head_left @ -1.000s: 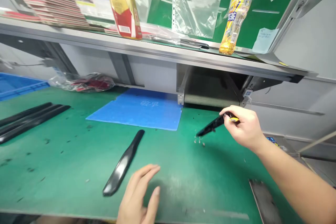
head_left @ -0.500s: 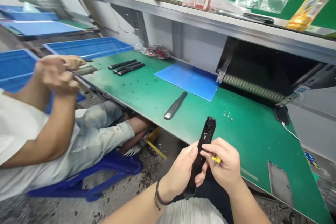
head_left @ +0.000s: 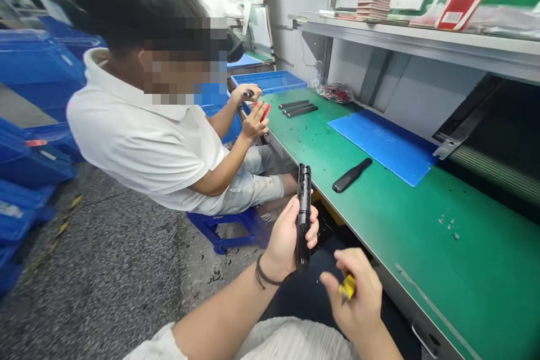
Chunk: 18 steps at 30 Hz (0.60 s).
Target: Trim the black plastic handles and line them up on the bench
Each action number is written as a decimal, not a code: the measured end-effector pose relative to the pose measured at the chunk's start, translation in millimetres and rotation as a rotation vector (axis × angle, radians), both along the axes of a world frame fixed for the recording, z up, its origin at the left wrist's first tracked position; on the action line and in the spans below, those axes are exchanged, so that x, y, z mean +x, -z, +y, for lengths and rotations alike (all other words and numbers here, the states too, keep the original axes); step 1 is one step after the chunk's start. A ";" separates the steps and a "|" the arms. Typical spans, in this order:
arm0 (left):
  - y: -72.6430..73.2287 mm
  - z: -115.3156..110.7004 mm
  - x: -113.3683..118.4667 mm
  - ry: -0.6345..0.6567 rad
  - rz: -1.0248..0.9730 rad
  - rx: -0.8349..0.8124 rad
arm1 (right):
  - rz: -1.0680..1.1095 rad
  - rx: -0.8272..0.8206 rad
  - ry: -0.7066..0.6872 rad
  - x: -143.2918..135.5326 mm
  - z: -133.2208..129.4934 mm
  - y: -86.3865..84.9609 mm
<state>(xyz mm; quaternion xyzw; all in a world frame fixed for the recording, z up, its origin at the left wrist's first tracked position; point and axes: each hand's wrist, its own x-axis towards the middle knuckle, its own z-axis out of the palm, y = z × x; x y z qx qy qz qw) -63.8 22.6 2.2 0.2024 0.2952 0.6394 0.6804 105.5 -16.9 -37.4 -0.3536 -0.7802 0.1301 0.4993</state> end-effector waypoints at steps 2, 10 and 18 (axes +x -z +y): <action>2.4 1.0 6.1 -0.018 -0.030 -0.011 | -0.062 0.098 -0.087 -6.0 -7.0 3.4; 8.0 -0.1 29.5 0.191 -0.084 -0.006 | -0.122 0.112 -0.080 -4.7 -24.5 -8.0; 15.3 -2.4 17.6 0.181 0.068 0.068 | -0.124 -0.260 0.161 19.5 -1.1 -12.7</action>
